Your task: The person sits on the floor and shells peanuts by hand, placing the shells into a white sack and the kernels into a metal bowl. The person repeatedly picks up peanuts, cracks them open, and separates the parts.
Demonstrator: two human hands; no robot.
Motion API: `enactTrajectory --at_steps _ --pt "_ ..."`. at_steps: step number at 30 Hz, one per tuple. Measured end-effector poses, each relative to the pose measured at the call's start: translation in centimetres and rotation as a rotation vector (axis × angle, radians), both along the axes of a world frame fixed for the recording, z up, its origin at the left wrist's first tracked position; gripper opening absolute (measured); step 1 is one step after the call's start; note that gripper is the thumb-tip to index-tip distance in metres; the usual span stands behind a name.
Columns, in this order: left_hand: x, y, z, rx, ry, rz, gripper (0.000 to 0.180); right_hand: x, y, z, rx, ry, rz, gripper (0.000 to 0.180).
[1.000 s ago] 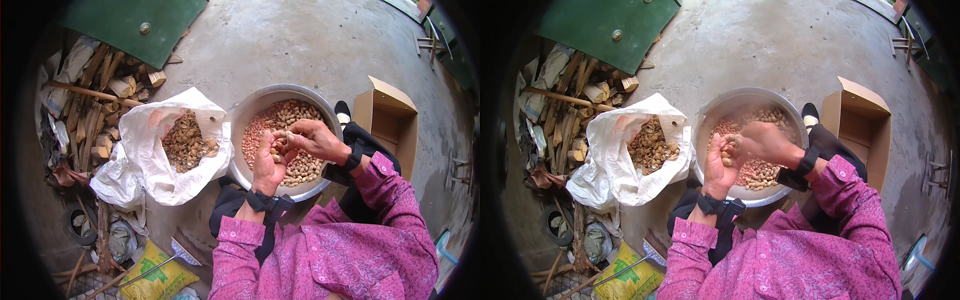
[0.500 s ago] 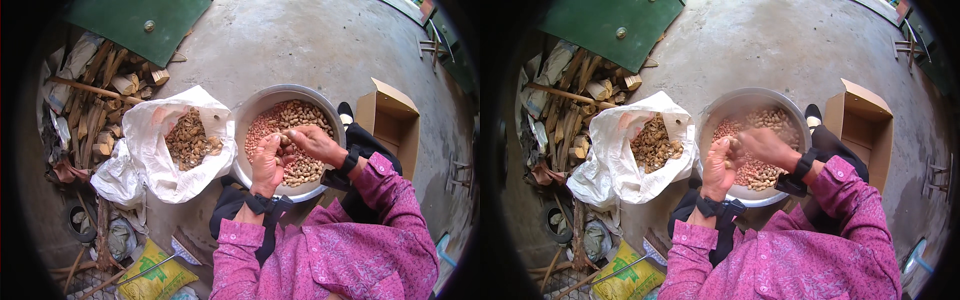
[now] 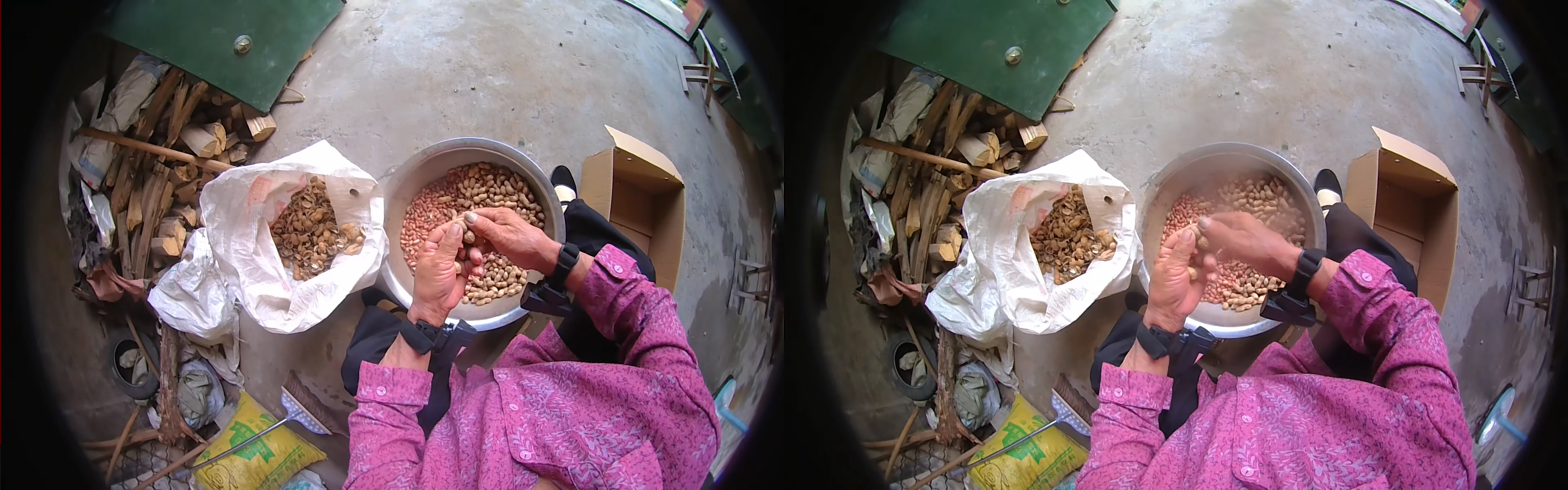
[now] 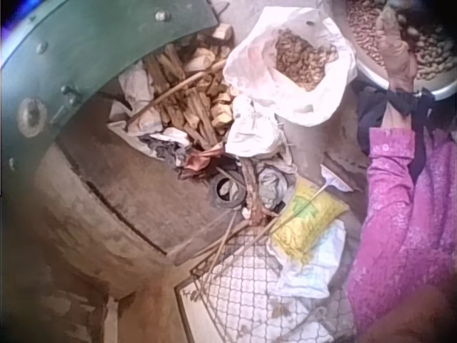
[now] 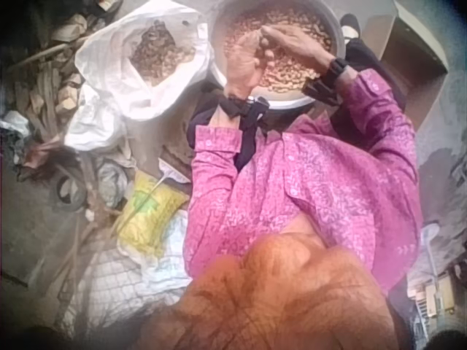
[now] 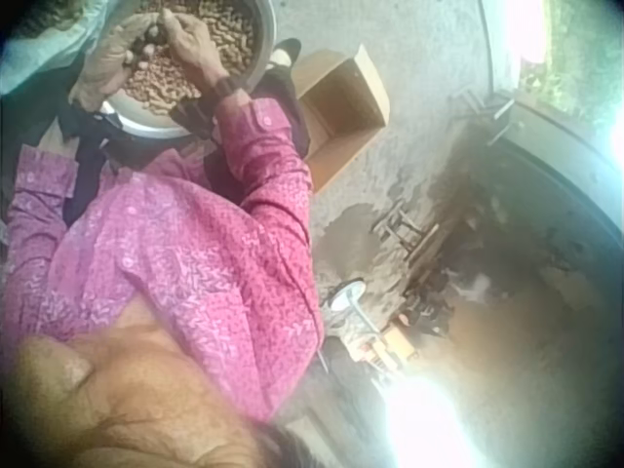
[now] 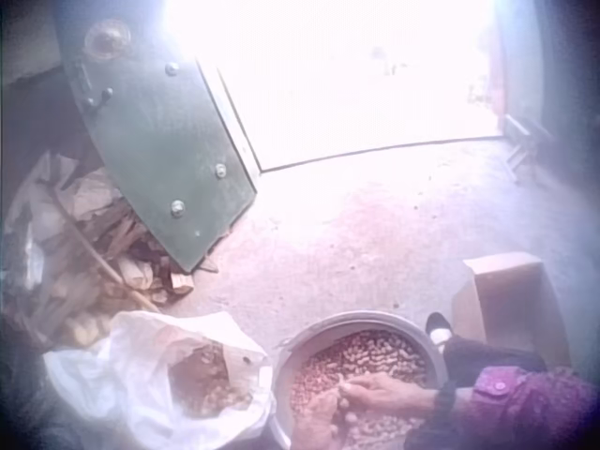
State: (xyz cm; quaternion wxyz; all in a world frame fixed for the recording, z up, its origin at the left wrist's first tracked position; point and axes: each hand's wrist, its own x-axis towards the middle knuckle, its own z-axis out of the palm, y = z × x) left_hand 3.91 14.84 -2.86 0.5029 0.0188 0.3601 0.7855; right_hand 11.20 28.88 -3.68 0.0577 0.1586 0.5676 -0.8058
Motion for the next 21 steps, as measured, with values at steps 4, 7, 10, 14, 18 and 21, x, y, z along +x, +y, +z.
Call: enactTrajectory --at_steps 4,7,10,14,18,21 --pt "-0.2 -0.3 -0.4 -0.013 0.024 0.022 0.016 -0.1 -0.4 -0.4 -0.174 -0.023 0.003 0.041" --pt "-0.4 -0.4 -0.4 -0.046 0.06 0.051 0.014 -0.2 -0.6 -0.3 -0.164 -0.024 0.002 0.042" --pt "-0.5 -0.7 -0.6 -0.067 0.073 0.069 0.015 -0.5 -0.9 -0.8 -0.136 -0.039 0.004 0.043" --pt "-0.6 -0.9 -0.5 -0.054 0.097 0.075 0.015 -0.7 -1.4 -0.8 -0.149 -0.012 -0.004 0.043" --pt "-0.5 -1.2 -0.3 -0.059 0.118 0.102 0.016 -0.8 -1.5 -0.9 -0.17 0.009 0.04 0.042" --pt "-0.4 -1.2 0.2 -0.069 0.123 0.111 0.016 -0.8 -1.7 -1.3 -0.353 0.015 0.087 0.043"
